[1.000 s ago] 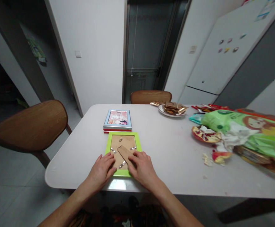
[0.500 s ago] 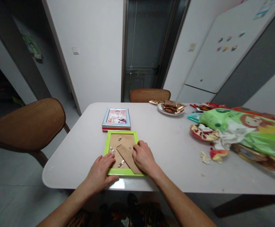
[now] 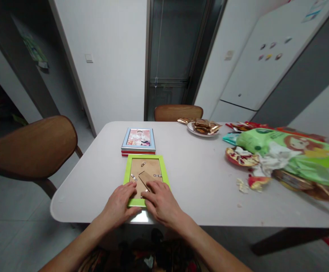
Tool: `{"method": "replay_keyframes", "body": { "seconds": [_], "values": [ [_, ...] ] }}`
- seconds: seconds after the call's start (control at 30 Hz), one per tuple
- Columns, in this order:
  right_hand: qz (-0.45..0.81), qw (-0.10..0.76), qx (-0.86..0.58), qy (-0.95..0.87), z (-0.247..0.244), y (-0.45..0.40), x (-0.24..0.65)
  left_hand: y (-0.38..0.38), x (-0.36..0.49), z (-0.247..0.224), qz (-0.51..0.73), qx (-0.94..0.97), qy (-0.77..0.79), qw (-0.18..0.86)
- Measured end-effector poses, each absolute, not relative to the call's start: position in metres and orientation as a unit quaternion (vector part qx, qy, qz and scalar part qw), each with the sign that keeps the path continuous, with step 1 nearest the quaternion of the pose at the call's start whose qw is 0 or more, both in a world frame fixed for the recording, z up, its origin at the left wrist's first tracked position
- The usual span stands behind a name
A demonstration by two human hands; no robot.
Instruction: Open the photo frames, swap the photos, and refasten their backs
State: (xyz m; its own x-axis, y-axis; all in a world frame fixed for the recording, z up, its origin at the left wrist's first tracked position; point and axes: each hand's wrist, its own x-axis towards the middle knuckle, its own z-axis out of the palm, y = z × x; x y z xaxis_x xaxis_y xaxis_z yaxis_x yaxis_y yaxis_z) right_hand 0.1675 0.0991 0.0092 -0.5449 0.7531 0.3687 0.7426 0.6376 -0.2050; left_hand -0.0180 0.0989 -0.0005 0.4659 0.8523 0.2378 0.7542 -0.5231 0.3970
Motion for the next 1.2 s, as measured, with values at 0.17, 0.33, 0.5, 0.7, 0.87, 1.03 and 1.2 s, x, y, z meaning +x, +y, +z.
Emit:
{"method": "replay_keyframes", "body": {
  "seconds": [0.17, 0.33, 0.5, 0.7, 0.87, 1.03, 1.2],
  "values": [
    [0.037, 0.220, -0.413, -0.883, 0.009, 0.094, 0.167, 0.098, -0.018, 0.003, 0.208, 0.848, 0.474, 0.115],
    [0.056, 0.230, -0.414, -0.879, 0.011, 0.096, 0.169, 0.098, -0.019, 0.001, 0.224, 0.844, 0.473, 0.121],
    [0.062, 0.232, -0.454, -0.858, 0.014, 0.116, 0.155, 0.098, -0.020, -0.003, 0.245, 0.840, 0.463, 0.139],
    [0.040, 0.158, -0.496, -0.853, 0.018, 0.149, 0.127, 0.098, -0.022, -0.004, 0.268, 0.838, 0.450, 0.155],
    [0.008, 0.103, -0.474, -0.875, 0.023, 0.151, 0.123, 0.098, -0.022, -0.004, 0.274, 0.834, 0.450, 0.164],
    [-0.023, 0.067, -0.443, -0.894, 0.024, 0.147, 0.124, 0.098, -0.021, -0.004, 0.278, 0.833, 0.448, 0.167],
    [-0.007, 0.093, -0.435, -0.895, 0.021, 0.152, 0.125, 0.098, -0.021, -0.004, 0.271, 0.831, 0.455, 0.170]
  ]
}}
